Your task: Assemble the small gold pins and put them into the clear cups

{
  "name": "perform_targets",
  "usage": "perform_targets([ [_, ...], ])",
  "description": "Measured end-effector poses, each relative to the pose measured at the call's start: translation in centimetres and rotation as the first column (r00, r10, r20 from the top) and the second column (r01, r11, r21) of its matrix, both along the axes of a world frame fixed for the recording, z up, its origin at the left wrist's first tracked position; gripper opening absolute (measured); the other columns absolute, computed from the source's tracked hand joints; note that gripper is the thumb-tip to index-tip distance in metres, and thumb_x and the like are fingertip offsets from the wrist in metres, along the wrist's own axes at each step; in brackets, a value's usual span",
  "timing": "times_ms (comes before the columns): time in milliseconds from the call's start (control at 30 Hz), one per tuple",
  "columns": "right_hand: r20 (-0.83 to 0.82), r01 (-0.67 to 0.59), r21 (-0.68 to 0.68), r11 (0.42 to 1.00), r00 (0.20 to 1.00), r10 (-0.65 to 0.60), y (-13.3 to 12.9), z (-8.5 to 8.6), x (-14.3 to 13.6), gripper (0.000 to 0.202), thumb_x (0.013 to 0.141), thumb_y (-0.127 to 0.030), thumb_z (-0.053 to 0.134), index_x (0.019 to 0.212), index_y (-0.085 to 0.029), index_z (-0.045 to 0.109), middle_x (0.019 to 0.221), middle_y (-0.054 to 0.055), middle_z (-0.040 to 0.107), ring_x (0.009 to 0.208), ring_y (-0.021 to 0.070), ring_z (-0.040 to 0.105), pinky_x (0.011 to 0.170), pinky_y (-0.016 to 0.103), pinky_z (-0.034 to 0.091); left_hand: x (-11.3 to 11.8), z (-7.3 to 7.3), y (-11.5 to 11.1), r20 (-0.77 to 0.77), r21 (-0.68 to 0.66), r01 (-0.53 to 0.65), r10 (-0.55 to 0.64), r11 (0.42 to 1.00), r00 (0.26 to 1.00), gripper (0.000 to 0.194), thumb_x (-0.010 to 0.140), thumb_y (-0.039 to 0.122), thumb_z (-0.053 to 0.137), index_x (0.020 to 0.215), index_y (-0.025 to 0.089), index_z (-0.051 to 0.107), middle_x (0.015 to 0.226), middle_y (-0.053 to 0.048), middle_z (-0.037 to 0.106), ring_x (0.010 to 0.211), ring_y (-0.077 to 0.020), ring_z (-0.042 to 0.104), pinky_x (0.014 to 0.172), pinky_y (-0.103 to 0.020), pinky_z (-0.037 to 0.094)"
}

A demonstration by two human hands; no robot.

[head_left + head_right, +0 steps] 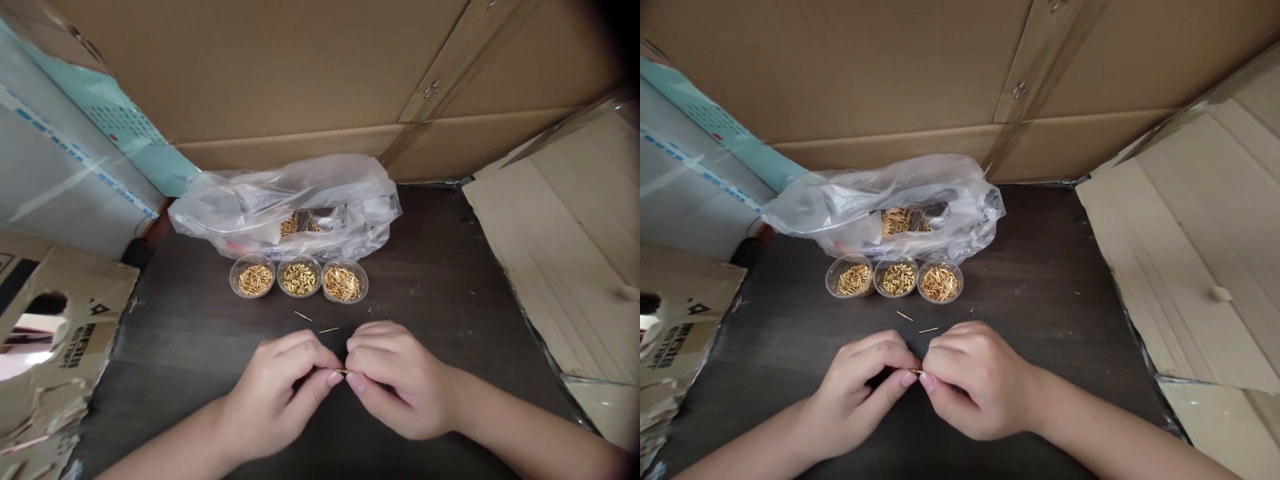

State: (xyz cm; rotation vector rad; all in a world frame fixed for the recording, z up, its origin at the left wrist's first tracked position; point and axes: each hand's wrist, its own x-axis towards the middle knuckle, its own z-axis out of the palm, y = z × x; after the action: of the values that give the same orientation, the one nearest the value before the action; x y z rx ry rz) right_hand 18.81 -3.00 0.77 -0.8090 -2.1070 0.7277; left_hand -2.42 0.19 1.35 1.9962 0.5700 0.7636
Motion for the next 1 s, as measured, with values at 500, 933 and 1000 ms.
perform_targets([
  [500,0.315,-0.007,0.108,0.994,0.949,-0.028,-0.4,2.4,0.7,0.026,0.095,-0.014,0.044,0.070,-0.018,0.049,0.064,-0.003,0.042,0.059,0.0129,0.030,0.058,0.032,0.028,0.1,0.5,0.0,0.007,0.055,0.014,-0.014,0.998,1.000,0.008,0.095,0.011,0.059,0.089,0.015,0.061,0.076,-0.002,0.064,0.065,-0.0114,0.058,0.060,-0.022,0.043],
  [933,0.448,-0.022,0.071,0.997,0.894,-0.012,-1.0,3.1,1.0,0.024,0.096,-0.016,0.042,0.074,-0.018,0.050,0.067,-0.002,0.048,0.060,0.0137,0.033,0.059,0.032,0.029,-0.1,0.3,-0.1,-0.041,0.121,0.035,-0.030,0.992,0.999,0.008,0.095,0.010,0.059,0.090,0.015,0.061,0.076,-0.003,0.066,0.065,-0.0126,0.060,0.059,-0.024,0.044],
  [1000,0.444,-0.028,0.037,0.999,0.896,0.009,-1.0,3.1,1.1,0.023,0.097,-0.016,0.041,0.075,-0.018,0.049,0.068,-0.002,0.048,0.060,0.0134,0.034,0.060,0.031,0.029,-0.2,0.3,-0.1,-0.041,0.112,0.038,-0.034,0.993,0.999,0.008,0.095,0.010,0.059,0.090,0.015,0.061,0.076,-0.003,0.066,0.065,-0.0126,0.060,0.059,-0.024,0.044],
])
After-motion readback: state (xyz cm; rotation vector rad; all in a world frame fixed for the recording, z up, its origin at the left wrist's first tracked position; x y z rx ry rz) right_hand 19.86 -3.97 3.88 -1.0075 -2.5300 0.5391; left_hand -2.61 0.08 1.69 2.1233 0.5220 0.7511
